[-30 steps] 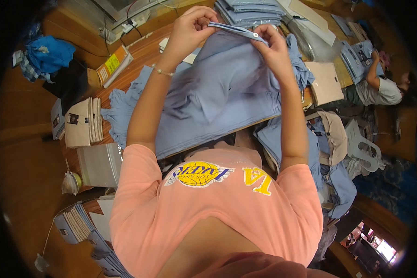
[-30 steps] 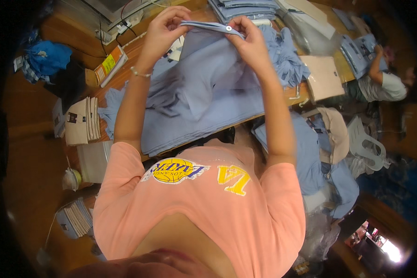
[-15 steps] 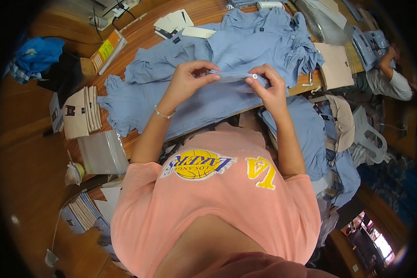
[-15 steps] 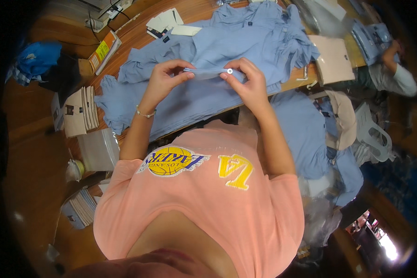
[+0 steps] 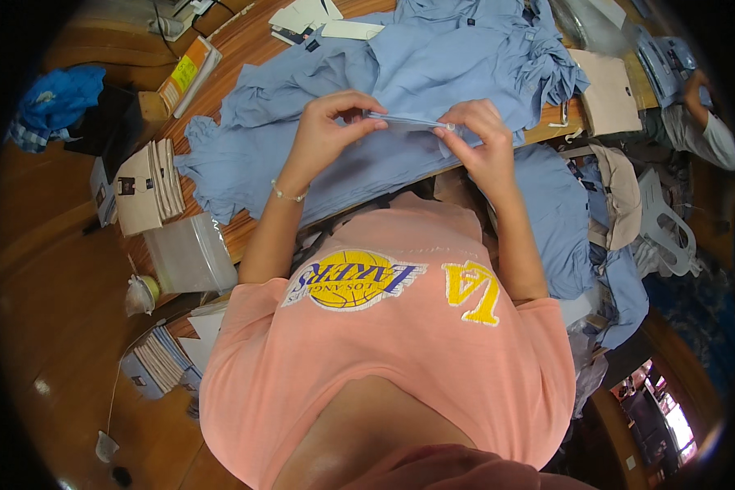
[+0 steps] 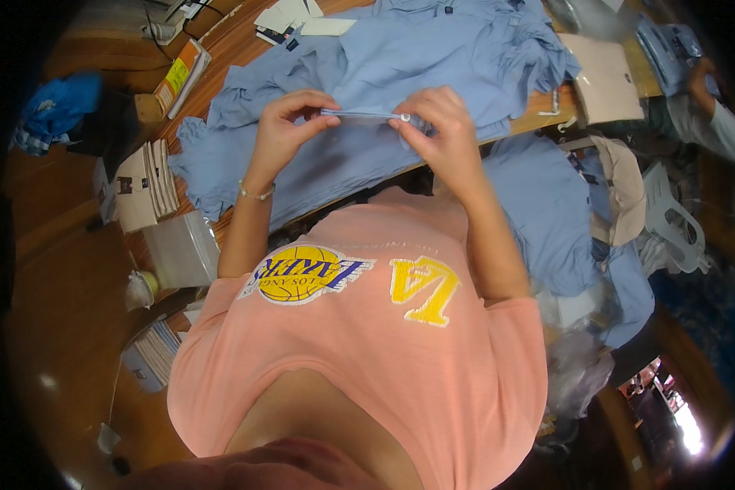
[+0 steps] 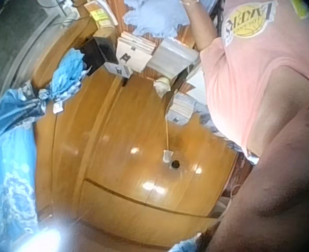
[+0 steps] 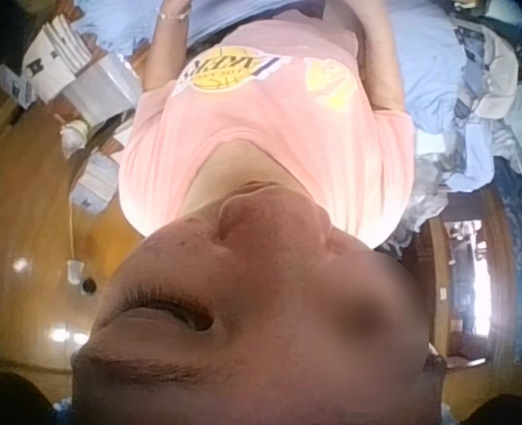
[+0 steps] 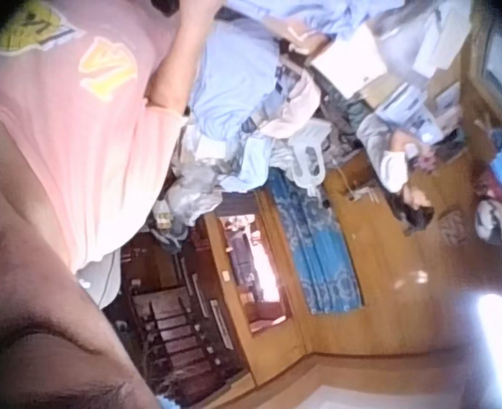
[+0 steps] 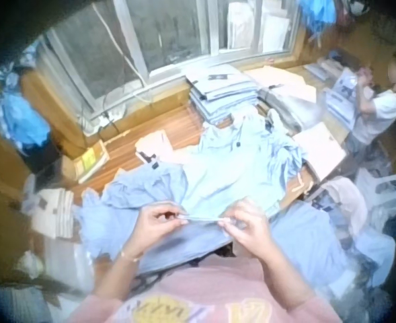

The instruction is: The person buttons several blue shirts by hand one by one.

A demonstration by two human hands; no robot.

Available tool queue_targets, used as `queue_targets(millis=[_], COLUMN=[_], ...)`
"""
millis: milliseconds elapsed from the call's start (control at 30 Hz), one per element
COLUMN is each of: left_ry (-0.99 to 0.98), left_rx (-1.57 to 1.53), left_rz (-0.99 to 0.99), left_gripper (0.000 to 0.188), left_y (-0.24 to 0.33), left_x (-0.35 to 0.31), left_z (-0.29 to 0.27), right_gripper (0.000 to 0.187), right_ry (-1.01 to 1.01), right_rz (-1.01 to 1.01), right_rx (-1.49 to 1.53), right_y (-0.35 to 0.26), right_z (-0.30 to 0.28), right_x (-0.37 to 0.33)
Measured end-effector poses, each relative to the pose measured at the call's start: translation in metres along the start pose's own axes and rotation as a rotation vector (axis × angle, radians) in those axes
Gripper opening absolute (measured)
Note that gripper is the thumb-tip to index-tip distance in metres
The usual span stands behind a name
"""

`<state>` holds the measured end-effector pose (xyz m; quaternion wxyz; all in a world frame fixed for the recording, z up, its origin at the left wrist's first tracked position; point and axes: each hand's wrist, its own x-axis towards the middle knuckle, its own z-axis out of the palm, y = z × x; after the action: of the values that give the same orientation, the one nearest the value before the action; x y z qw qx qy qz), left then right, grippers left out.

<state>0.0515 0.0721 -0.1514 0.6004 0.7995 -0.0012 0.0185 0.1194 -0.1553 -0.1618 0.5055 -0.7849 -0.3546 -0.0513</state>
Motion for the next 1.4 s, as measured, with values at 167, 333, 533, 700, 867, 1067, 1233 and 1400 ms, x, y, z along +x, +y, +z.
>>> queue_targets(millis=[167, 333, 533, 700, 867, 1067, 1233, 1400], left_ry=[-0.002, 0.034, 0.016, 0.027, 0.032, 0.038, 0.059, 0.099], left_rx=[0.034, 0.018, 0.032, 0.030, -0.006, 0.008, 0.036, 0.067], left_rz=[0.035, 0.084, 0.052, 0.048, 0.077, 0.145, 0.163, 0.261], left_gripper=[0.014, 0.015, 0.014, 0.014, 0.014, 0.014, 0.014, 0.015], left_y=[-0.005, -0.010, -0.010, -0.011, -0.013, -0.015, -0.017, -0.017], left_x=[-0.004, -0.003, 0.000, 0.002, 0.002, 0.004, 0.005, 0.005], left_z=[0.001, 0.005, 0.005, 0.006, 0.007, 0.005, 0.004, 0.005], right_gripper=[0.012, 0.013, 0.013, 0.013, 0.013, 0.013, 0.014, 0.013], right_ry=[0.057, 0.069, 0.090, 0.102, 0.106, 0.069, 0.073, 0.086], right_rz=[-0.002, -0.007, 0.008, 0.023, 0.031, 0.006, -0.028, -0.022], right_rx=[-0.031, -0.059, -0.053, -0.035, -0.027, -0.048, -0.062, -0.056], right_y=[-0.001, 0.002, 0.006, 0.008, 0.007, 0.007, 0.009, 0.009], right_z=[0.003, 0.005, 0.009, 0.011, 0.011, 0.010, 0.012, 0.014], right_x=[-0.006, -0.010, -0.011, -0.012, -0.011, -0.010, -0.010, -0.009])
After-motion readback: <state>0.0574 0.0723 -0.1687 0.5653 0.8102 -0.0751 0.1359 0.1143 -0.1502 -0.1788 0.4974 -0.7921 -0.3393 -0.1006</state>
